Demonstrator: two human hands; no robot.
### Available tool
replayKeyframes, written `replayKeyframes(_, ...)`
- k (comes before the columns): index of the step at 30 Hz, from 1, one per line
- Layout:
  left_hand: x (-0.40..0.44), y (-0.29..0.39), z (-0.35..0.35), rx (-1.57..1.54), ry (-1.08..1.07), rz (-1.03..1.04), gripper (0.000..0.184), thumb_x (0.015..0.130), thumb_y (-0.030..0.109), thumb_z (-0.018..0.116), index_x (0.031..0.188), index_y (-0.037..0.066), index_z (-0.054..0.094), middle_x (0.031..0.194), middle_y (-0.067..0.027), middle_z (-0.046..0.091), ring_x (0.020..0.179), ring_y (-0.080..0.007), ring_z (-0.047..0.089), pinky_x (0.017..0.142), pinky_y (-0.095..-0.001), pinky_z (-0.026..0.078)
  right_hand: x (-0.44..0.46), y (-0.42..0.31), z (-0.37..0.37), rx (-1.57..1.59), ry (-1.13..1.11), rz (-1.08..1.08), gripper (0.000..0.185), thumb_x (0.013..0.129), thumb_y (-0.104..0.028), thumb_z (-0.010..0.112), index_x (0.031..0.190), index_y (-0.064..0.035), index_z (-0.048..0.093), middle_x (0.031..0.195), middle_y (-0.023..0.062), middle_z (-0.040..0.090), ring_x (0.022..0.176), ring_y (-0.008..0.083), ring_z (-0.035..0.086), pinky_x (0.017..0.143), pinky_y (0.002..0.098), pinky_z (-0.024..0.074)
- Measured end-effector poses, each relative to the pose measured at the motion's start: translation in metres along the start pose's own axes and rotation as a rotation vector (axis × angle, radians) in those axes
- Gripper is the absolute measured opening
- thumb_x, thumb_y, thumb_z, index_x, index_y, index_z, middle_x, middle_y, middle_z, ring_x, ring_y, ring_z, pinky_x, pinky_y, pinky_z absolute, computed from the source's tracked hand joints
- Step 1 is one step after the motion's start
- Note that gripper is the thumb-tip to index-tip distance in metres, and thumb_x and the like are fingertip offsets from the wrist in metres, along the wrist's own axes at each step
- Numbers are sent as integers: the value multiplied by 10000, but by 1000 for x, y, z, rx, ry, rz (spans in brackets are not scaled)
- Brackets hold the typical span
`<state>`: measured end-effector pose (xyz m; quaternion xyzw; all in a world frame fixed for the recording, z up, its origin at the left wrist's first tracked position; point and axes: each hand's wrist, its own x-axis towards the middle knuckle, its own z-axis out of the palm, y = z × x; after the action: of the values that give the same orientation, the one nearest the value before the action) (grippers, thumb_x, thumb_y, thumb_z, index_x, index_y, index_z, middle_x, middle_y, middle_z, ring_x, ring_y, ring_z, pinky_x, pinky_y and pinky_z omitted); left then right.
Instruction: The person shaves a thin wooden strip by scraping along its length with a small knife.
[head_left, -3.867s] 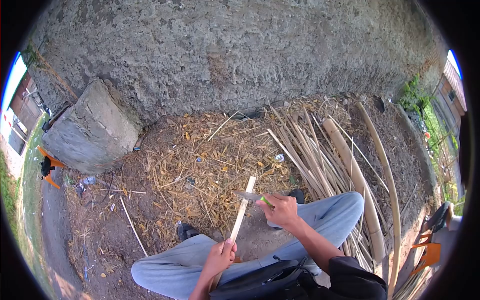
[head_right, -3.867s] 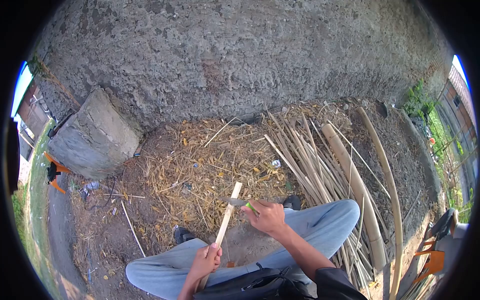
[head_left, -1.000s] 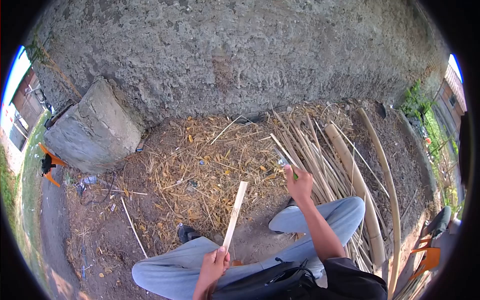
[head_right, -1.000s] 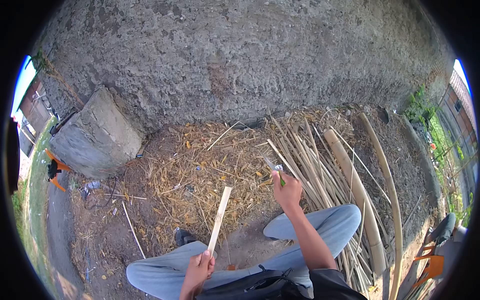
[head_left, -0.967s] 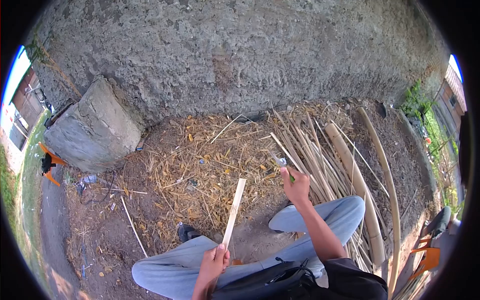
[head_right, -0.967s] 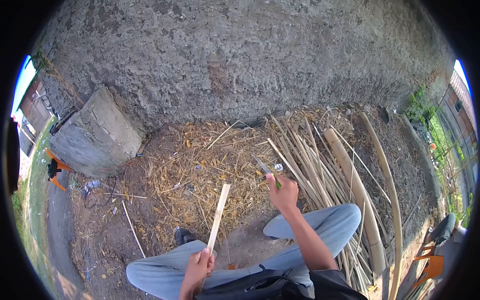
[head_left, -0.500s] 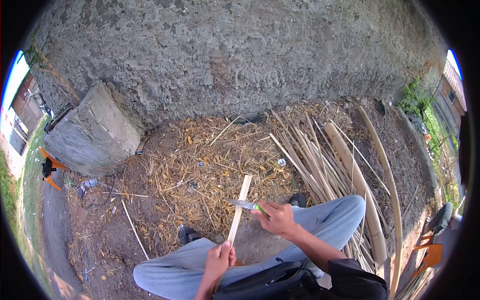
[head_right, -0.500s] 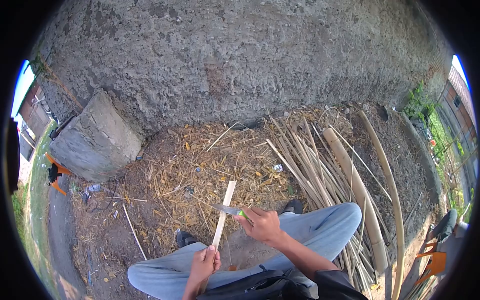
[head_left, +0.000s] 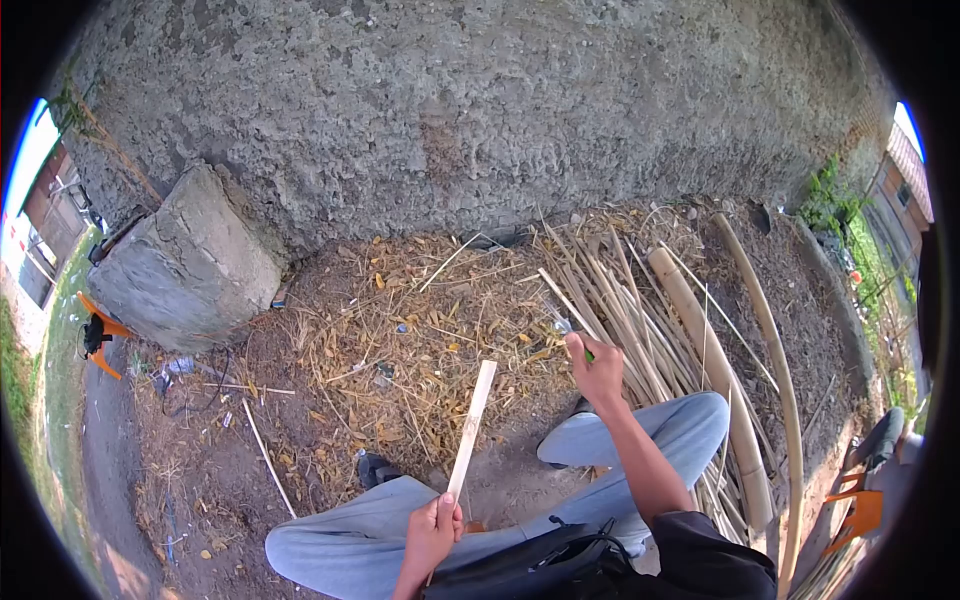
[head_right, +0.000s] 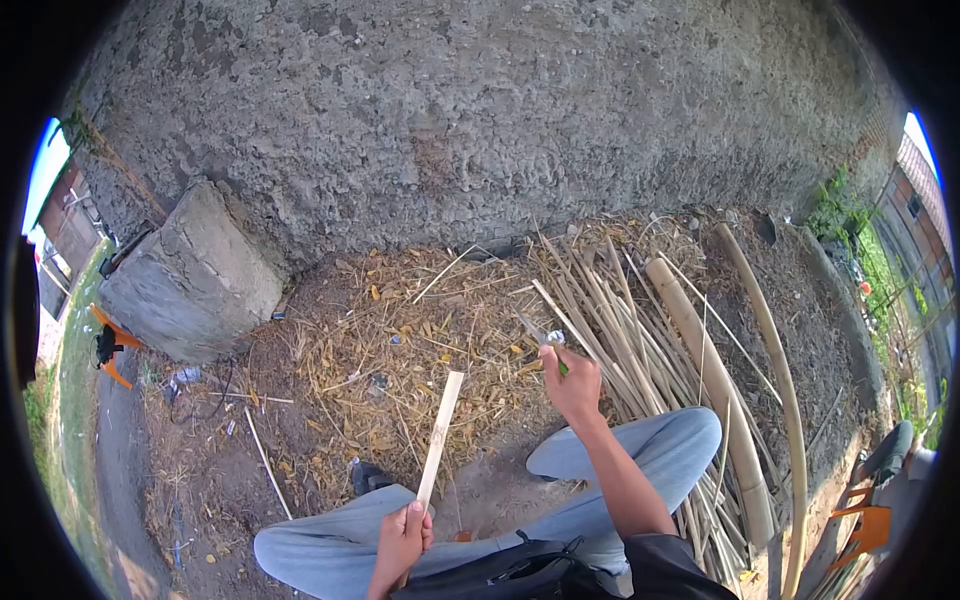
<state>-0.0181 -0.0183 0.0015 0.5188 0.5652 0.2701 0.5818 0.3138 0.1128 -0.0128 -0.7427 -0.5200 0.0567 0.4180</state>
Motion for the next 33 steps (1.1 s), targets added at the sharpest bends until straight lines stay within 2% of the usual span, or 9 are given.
replayKeyframes(1, 5, 1, 0, -21, 26, -35, 465, 1080, 300, 415, 751, 4, 556, 519, -27, 504, 449, -90, 501, 451, -283, 397, -8, -10, -1, 1, -2, 1, 321, 948, -328, 661, 842, -31, 723, 605, 156, 605, 481, 291, 597, 465, 417, 423)
replayKeyframes(3, 15, 1, 3, -20, 20, -47, 464, 1079, 295, 421, 749, 0, 559, 523, -33, 513, 453, -91, 509, 454, -281, 403, -30, -37, 2, 223, -24, -207, 246, 933, -260, 686, 897, -21, 731, 629, 146, 628, 511, 285, 620, 475, 402, 446)
replayKeyframes(5, 17, -2, 7, -8, 17, 15, 457, 1079, 314, 406, 761, 23, 557, 513, -26, 515, 427, -76, 466, 417, -258, 353, -52, -48, 6, 345, -77, -299, 192, 900, -210, 723, 940, -23, 738, 655, 118, 651, 515, 274, 625, 470, 381, 459)
replayKeyframes(8, 15, 5, 9, 4, 18, 22, 460, 1078, 317, 407, 758, 24, 556, 513, -25, 519, 429, -75, 468, 418, -259, 353, -76, -59, 7, 309, -174, -338, 186, 880, -149, 736, 996, -4, 728, 697, 121, 665, 501, 210, 603, 466, 336, 454)
replayKeyframes(17, 13, 4, 7, -6, -28, 25, 467, 1083, 301, 408, 753, 2, 550, 522, -21, 509, 467, -81, 496, 465, -271, 403, -75, -64, 9, 160, -159, -543, 203, 844, -195, 766, 986, -57, 720, 662, 55, 639, 462, 209, 579, 415, 342, 429)
replayKeyframes(24, 7, 6, 6, -53, -63, -9, 424, 1083, 293, 401, 785, 25, 538, 524, -13, 493, 439, -78, 470, 416, -261, 357, -54, -48, 30, 40, -59, -574, 242, 865, -280, 752, 953, -56, 725, 621, 54, 620, 459, 226, 579, 433, 365, 429)
replayKeyframes(27, -4, -7, 2, 28, -35, -44, 442, 1081, 278, 414, 755, 11, 545, 531, -22, 496, 463, -82, 494, 458, -274, 396, -6, 0, 34, -76, -11, -77, 307, 953, -347, 659, 903, -57, 745, 580, 99, 601, 447, 290, 566, 449, 425, 420)
replayKeyframes(29, -8, -24, -6, 19, 14, -36, 444, 1080, 277, 418, 749, 12, 551, 534, -23, 497, 460, -83, 494, 456, -277, 396, 3, -5, 22, 7, 58, -112, 316, 954, -348, 658, 926, -45, 742, 576, 116, 593, 456, 296, 570, 456, 416, 415)
replayKeyframes(33, -1, -13, -6, -42, 22, -100, 452, 1079, 284, 419, 747, 12, 559, 529, -25, 506, 458, -85, 500, 454, -282, 400, -22, -30, 20, 53, -57, -239, 320, 957, -339, 656, 940, -30, 738, 575, 131, 584, 466, 295, 576, 459, 413, 412)
